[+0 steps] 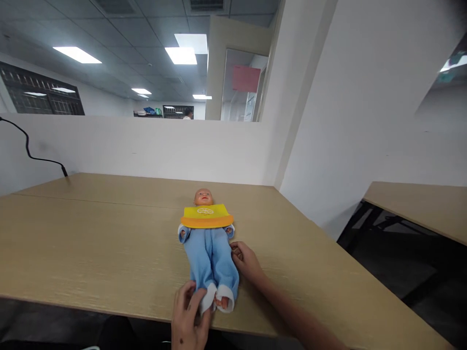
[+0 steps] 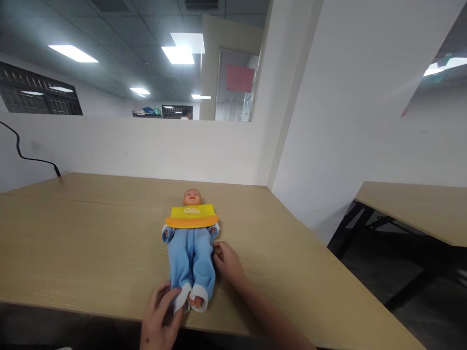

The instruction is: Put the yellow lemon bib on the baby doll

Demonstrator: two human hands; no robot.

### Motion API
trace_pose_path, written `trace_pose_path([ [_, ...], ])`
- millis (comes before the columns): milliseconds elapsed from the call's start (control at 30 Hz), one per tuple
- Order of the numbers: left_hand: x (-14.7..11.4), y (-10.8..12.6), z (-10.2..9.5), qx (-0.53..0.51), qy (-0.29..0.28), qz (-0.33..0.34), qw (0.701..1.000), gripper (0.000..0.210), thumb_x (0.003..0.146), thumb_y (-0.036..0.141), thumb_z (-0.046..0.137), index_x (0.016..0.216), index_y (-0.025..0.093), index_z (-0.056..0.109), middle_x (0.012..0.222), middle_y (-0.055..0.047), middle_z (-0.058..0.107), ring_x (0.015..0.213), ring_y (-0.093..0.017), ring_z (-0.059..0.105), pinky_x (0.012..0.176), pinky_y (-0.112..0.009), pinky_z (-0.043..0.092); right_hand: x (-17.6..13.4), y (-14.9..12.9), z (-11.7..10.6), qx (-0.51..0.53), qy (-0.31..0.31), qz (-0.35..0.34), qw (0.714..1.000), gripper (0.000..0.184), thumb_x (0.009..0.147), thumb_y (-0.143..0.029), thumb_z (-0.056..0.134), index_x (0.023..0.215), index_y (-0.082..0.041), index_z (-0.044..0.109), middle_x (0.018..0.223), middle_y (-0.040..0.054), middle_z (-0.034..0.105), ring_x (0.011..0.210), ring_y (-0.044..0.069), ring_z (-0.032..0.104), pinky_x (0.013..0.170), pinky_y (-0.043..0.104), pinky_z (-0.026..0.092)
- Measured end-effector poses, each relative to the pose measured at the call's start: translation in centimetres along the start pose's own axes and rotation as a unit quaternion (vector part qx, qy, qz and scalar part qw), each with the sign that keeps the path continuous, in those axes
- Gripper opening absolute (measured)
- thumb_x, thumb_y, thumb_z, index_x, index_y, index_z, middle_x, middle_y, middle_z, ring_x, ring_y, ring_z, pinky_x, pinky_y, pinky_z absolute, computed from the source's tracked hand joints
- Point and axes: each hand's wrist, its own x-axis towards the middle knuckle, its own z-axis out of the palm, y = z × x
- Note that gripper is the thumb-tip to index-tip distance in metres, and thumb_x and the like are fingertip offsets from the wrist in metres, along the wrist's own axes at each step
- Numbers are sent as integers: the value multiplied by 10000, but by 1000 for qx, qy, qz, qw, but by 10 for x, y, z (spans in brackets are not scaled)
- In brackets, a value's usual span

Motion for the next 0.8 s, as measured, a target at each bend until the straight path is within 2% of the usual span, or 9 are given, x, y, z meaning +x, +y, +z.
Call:
trace_pose_path([
  [167, 12, 8, -5, -25, -40, 10, 999, 65, 823, 236, 564, 830, 208, 622, 862, -67, 626, 799, -161, 626, 703, -245, 535, 0, -4, -1, 9, -2, 14, 1000, 222, 723, -153, 451, 900, -175, 583, 792, 24, 617, 682, 138, 550, 654, 246, 440],
  [267, 5, 2, 1, -6, -29, 21, 999, 156, 828, 243, 552, 953, 212, 641, 892, -78, 626, 820, -171, 624, 712, -255, 536, 0, -8, -3, 6, -1, 20, 1000, 218, 718, -149, 446, 883, -167, 586, 756, 24, 608, 651, 134, 540, 621, 234, 428],
  [367, -5, -5, 8, 38, -59, 25, 997, 317, 828, 228, 547, 1137, 253, 613, 955, -91, 606, 858, -179, 618, 713, -265, 539, 1, -10, -4, -1, -10, 17, 1000, 214, 720, -151, 443, 871, -158, 593, 732, 28, 611, 635, 137, 536, 605, 234, 419],
  [433, -7, -7, 9, 66, -71, 23, 995, 355, 822, 222, 553, 1168, 281, 602, 1005, -102, 583, 892, -190, 607, 712, -278, 541, 1, -10, -3, -8, -10, 12, 1000, 208, 722, -156, 449, 865, -163, 598, 745, 31, 622, 647, 141, 543, 619, 238, 420],
  [600, 4, 1, 2, 96, -82, 67, 990, 377, 799, 194, 573, 1161, 295, 606, 1153, -132, 517, 995, -235, 555, 774, -352, 532, 1, -8, -3, -9, -18, 13, 1000, 225, 731, -167, 451, 893, -165, 607, 800, 42, 642, 690, 152, 562, 657, 252, 432],
  [800, 14, 12, -4, 55, -49, 69, 995, 272, 805, 129, 564, 1036, 248, 646, 1057, -109, 507, 927, -200, 537, 752, -322, 517, 2, -8, -5, 19, -26, 27, 999, 217, 720, -139, 444, 875, -167, 594, 736, 18, 617, 651, 131, 546, 619, 228, 427],
])
